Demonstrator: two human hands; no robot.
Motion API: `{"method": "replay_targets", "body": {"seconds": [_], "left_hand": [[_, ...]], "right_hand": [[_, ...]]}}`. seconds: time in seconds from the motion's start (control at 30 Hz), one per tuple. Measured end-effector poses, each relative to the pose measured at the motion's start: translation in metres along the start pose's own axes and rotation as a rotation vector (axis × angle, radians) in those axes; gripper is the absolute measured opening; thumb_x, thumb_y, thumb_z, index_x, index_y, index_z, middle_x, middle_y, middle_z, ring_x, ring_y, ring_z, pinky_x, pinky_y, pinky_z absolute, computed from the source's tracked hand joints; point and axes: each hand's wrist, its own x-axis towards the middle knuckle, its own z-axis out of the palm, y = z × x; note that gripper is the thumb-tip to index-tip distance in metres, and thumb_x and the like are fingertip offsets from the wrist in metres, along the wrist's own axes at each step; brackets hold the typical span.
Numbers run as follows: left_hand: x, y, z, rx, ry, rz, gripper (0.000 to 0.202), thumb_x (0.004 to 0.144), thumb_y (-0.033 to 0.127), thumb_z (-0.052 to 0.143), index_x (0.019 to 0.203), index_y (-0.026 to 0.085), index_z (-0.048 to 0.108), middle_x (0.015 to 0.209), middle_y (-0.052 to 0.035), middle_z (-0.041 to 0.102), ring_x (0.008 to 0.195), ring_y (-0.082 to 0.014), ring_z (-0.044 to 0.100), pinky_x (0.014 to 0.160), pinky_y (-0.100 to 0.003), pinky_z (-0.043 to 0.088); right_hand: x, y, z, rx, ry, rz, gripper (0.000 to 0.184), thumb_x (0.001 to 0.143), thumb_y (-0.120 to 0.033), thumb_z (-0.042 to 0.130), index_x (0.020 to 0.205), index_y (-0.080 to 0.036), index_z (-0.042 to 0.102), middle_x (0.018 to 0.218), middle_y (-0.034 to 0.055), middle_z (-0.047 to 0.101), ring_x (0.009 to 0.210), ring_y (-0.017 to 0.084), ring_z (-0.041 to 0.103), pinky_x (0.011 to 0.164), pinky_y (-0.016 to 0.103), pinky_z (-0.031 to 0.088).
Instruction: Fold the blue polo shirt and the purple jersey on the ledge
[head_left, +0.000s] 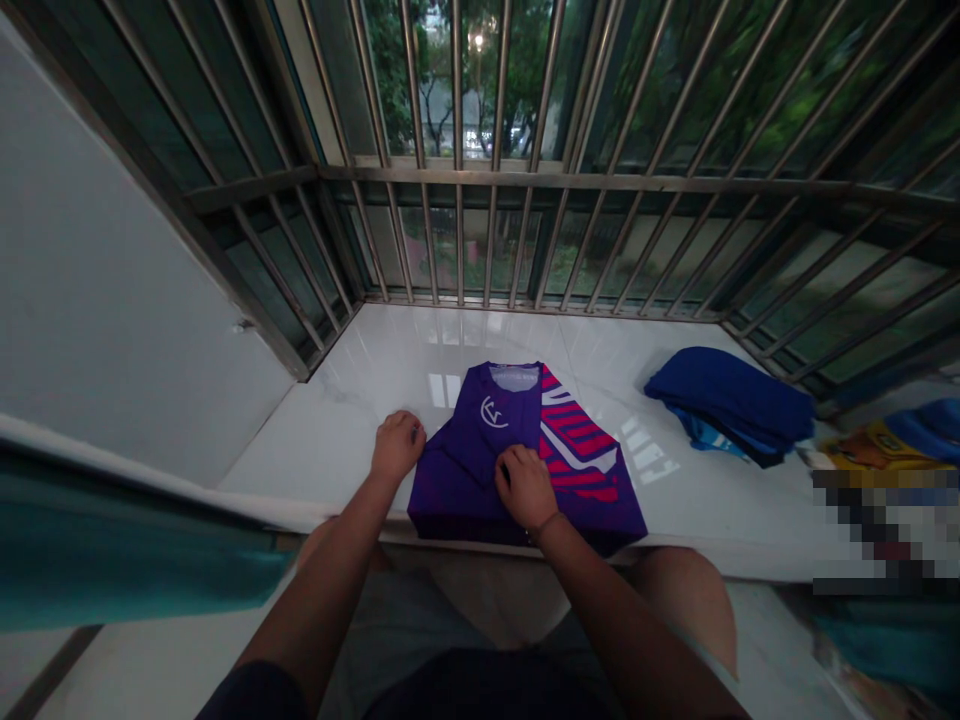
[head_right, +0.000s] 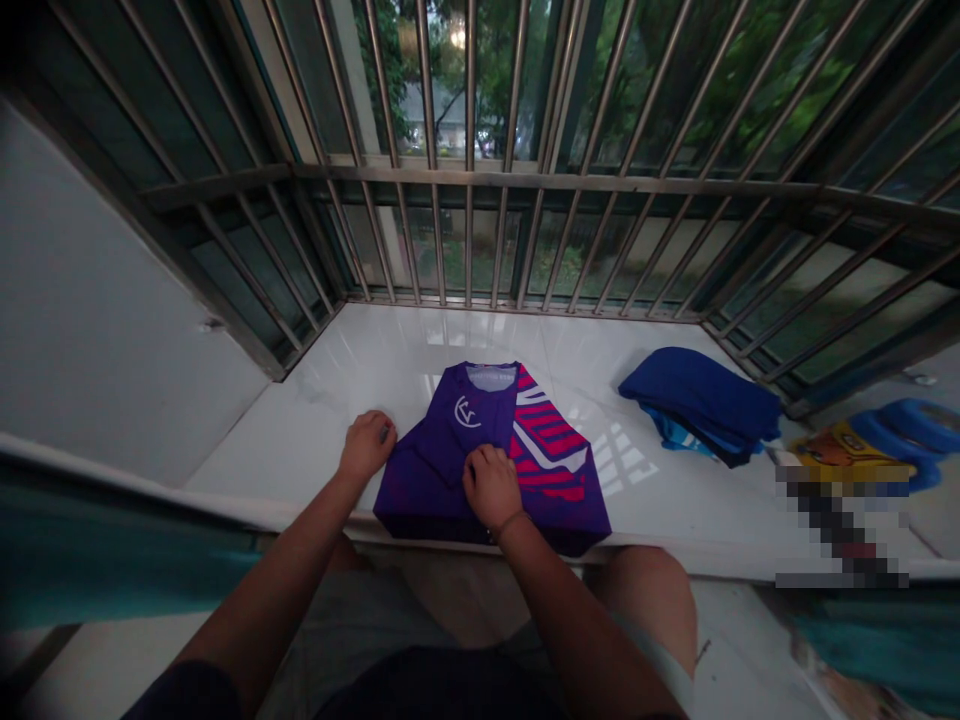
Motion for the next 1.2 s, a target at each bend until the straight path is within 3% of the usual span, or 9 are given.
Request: {"method": "replay_targets", "body": {"seconds": [0.1, 0.2, 0.33, 0.47, 0.57, 0.73, 0.83, 1.0, 1.2], "left_hand": [[-0.001, 0.006, -0.002, 0.088, 0.031, -0.129, 0.028, 0.105, 0.030, 0.056, 0.113, 0.015, 0.078, 0.132, -0.0219, 0.076, 0.125, -0.0385, 0.071, 0.110, -0.052, 0.056], [-0.001, 0.013, -0.001, 0.205, 0.045, -0.289, 0.048, 0.108, 0.039, 0.055, 0.140, 0.008, 0.073, 0.163, -0.0286, 0.062, 0.150, -0.0437, 0.060, 0.127, -0.060, 0.046], [0.000, 0.020, 0.002, 0.252, -0.045, -0.360, 0.065, 0.112, 0.044, 0.049, 0.161, 0.004, 0.061, 0.177, -0.0301, 0.050, 0.164, -0.0462, 0.047, 0.136, -0.067, 0.034], [0.006, 0.021, 0.000, 0.274, -0.154, -0.393, 0.071, 0.114, 0.048, 0.045, 0.171, 0.006, 0.053, 0.184, -0.0290, 0.040, 0.170, -0.0473, 0.039, 0.137, -0.070, 0.030], [0.018, 0.014, -0.005, 0.265, -0.191, -0.387, 0.072, 0.114, 0.052, 0.045, 0.171, 0.009, 0.055, 0.179, -0.0299, 0.046, 0.164, -0.0489, 0.046, 0.133, -0.069, 0.036], [0.048, -0.016, -0.009, 0.236, -0.123, -0.572, 0.079, 0.114, 0.057, 0.037, 0.172, 0.006, 0.050, 0.183, -0.0329, 0.038, 0.170, -0.0494, 0.036, 0.136, -0.070, 0.031], [0.056, -0.028, -0.002, 0.245, -0.120, -0.625, 0.086, 0.112, 0.061, 0.036, 0.176, 0.003, 0.043, 0.186, -0.0340, 0.030, 0.174, -0.0502, 0.028, 0.138, -0.072, 0.024], [0.054, -0.027, 0.002, 0.242, -0.119, -0.617, 0.088, 0.112, 0.063, 0.032, 0.176, 0.004, 0.042, 0.186, -0.0345, 0.030, 0.174, -0.0505, 0.028, 0.138, -0.073, 0.023], [0.053, -0.024, -0.001, 0.248, -0.097, -0.613, 0.087, 0.111, 0.062, 0.036, 0.175, 0.004, 0.044, 0.185, -0.0341, 0.032, 0.173, -0.0497, 0.031, 0.138, -0.073, 0.025]], "right_hand": [[0.000, 0.000, -0.004, 0.008, -0.020, -0.024, 0.009, 0.109, -0.024, 0.068, 0.114, -0.023, 0.075, 0.125, 0.0104, 0.076, 0.117, 0.031, 0.067, 0.097, 0.042, 0.049], [-0.009, 0.006, -0.014, 0.069, -0.010, -0.090, 0.016, 0.108, -0.026, 0.071, 0.123, -0.023, 0.075, 0.134, 0.0116, 0.075, 0.124, 0.031, 0.068, 0.103, 0.043, 0.051], [-0.046, 0.032, -0.035, 0.120, 0.122, -0.178, 0.016, 0.115, -0.028, 0.062, 0.118, -0.023, 0.076, 0.125, 0.0117, 0.078, 0.119, 0.029, 0.070, 0.105, 0.043, 0.052], [-0.117, 0.090, -0.048, 0.024, 0.252, -0.211, 0.026, 0.116, -0.025, 0.055, 0.102, -0.023, 0.077, 0.098, 0.0080, 0.079, 0.099, 0.026, 0.071, 0.096, 0.041, 0.053], [-0.181, 0.148, -0.045, -0.082, 0.179, -0.159, 0.027, 0.114, -0.027, 0.056, 0.098, -0.025, 0.078, 0.094, 0.0070, 0.081, 0.093, 0.026, 0.074, 0.094, 0.041, 0.054], [-0.252, 0.229, -0.028, -0.260, 0.096, 0.055, 0.036, 0.106, -0.042, 0.058, 0.126, -0.025, 0.083, 0.140, 0.0141, 0.083, 0.133, 0.038, 0.074, 0.119, 0.058, 0.051], [-0.257, 0.242, -0.026, -0.296, 0.055, 0.218, 0.044, 0.105, -0.045, 0.053, 0.133, -0.026, 0.082, 0.148, 0.0134, 0.080, 0.146, 0.040, 0.066, 0.126, 0.064, 0.044], [-0.227, 0.215, -0.039, -0.269, -0.127, 0.292, 0.034, 0.106, -0.044, 0.057, 0.118, -0.033, 0.087, 0.137, 0.0055, 0.085, 0.148, 0.038, 0.064, 0.133, 0.065, 0.031], [-0.203, 0.198, -0.040, -0.145, -0.191, 0.377, 0.033, 0.102, -0.041, 0.056, 0.103, -0.028, 0.087, 0.122, 0.0114, 0.088, 0.130, 0.040, 0.074, 0.116, 0.060, 0.047]]}}
